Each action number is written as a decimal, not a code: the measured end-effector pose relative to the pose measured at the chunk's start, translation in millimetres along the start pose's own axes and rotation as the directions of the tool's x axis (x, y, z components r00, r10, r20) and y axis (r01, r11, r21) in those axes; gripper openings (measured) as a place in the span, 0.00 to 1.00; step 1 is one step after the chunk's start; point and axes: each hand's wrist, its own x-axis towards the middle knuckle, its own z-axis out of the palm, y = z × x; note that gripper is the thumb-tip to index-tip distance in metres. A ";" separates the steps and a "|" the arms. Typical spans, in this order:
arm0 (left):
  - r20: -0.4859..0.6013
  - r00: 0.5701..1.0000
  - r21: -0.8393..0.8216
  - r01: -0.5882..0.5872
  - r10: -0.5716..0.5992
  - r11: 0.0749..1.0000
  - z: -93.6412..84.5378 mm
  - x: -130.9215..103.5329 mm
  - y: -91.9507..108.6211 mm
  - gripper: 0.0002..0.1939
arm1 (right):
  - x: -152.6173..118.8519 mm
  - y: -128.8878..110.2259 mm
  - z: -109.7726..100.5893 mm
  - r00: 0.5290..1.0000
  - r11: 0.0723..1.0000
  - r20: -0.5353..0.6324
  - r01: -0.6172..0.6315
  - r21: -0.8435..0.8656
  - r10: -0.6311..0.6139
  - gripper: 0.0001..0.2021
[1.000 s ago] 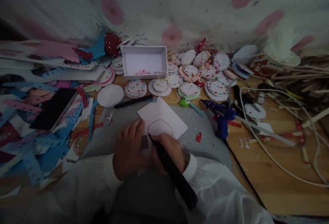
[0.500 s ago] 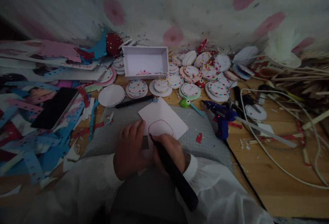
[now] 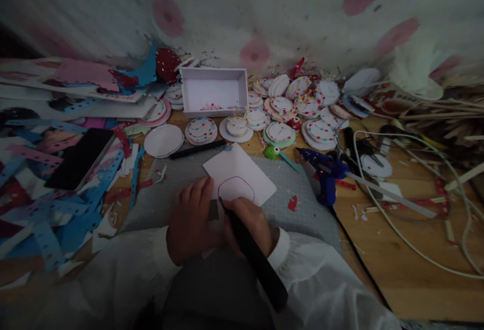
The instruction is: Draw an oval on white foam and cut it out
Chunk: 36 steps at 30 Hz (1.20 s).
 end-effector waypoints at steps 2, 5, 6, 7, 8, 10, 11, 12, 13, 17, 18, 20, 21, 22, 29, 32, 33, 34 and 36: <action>-0.003 1.000 0.012 -0.008 0.008 1.000 0.2 -0.1 -0.5 0.43 | 1.5 0.1 0.3 1.000 1.000 0.016 0.025 -0.008 -0.025 0.11; -0.004 1.000 0.033 -0.016 0.016 0.999 -0.1 0.4 -0.6 0.39 | 4.6 -0.9 -0.5 0.996 0.996 0.062 0.074 -0.045 -0.071 0.12; -0.005 1.000 0.039 -0.018 0.019 0.999 -0.4 0.6 -0.6 0.39 | 5.4 -1.2 -1.3 0.993 0.995 0.081 0.088 -0.051 -0.083 0.12; -0.005 1.000 0.045 -0.024 0.024 0.999 -0.8 0.7 -0.5 0.39 | 6.0 -1.2 -2.2 0.991 0.994 0.100 0.098 -0.052 -0.092 0.12; -0.005 1.000 0.051 -0.031 0.031 0.998 -1.1 0.7 -0.5 0.39 | 6.4 -1.0 -3.4 0.989 0.993 0.113 0.106 -0.047 -0.100 0.12; -0.006 0.999 0.063 -0.041 0.042 0.997 -1.5 0.5 -0.5 0.40 | 6.5 0.3 -5.9 0.984 0.992 0.136 0.124 -0.033 -0.118 0.12; -0.005 0.999 0.067 -0.046 0.046 0.997 -1.5 0.3 -0.7 0.40 | 6.4 1.4 -7.2 0.981 0.991 0.145 0.134 -0.024 -0.129 0.12; -0.003 0.999 0.071 -0.047 0.048 0.996 -1.3 0.1 -0.8 0.40 | 6.4 2.6 -8.5 0.978 0.990 0.154 0.143 -0.016 -0.139 0.12; -0.003 0.999 0.073 -0.048 0.048 0.996 -1.2 -0.1 -0.9 0.41 | 6.4 3.9 -9.7 0.975 0.989 0.168 0.150 -0.007 -0.147 0.12; -0.003 0.999 0.073 -0.052 0.052 0.996 -1.1 -0.4 -0.8 0.46 | 6.1 8.6 -13.5 0.958 0.987 0.237 0.161 0.026 -0.163 0.11; -0.003 0.999 0.074 -0.051 0.052 0.996 -1.4 -0.3 -0.6 0.47 | 5.4 9.3 -14.2 0.956 0.986 0.242 0.160 0.034 -0.164 0.11; -0.003 0.999 0.080 -0.049 0.049 0.996 -2.2 0.1 -0.2 0.48 | 3.3 9.8 -15.0 0.960 0.987 0.229 0.155 0.039 -0.160 0.12; -0.002 0.999 0.083 -0.049 0.050 0.995 -2.5 0.4 0.0 0.48 | 2.1 9.5 -15.1 0.964 0.988 0.217 0.150 0.037 -0.155 0.12; -0.001 0.999 0.083 -0.052 0.052 0.995 -2.7 0.7 0.1 0.48 | 1.1 9.1 -15.0 0.967 0.989 0.207 0.147 0.035 -0.151 0.12; 0.019 0.999 0.071 -0.038 0.036 0.997 -1.1 0.6 -0.4 0.51 | -4.8 11.4 -20.5 0.973 0.990 0.199 0.096 0.105 -0.116 0.12; 0.040 0.999 0.072 -0.038 0.035 0.997 -2.5 0.2 -1.0 0.55 | -15.5 18.9 -34.2 0.992 0.951 0.010 -0.120 0.285 0.122 0.08; 0.043 0.999 0.076 -0.036 0.033 0.996 -3.6 0.5 -0.4 0.55 | -19.6 21.8 -39.7 0.966 0.922 -0.097 -0.196 0.333 0.240 0.07; 0.043 0.999 0.083 -0.029 0.026 0.996 -5.1 1.0 0.8 0.55 | -23.4 24.6 -45.1 0.914 0.895 -0.221 -0.242 0.375 0.340 0.06; 0.044 0.999 0.107 0.009 -0.014 0.994 -8.9 1.9 6.1 0.54 | -28.6 29.5 -54.0 0.847 0.869 -0.313 -0.295 0.398 0.430 0.06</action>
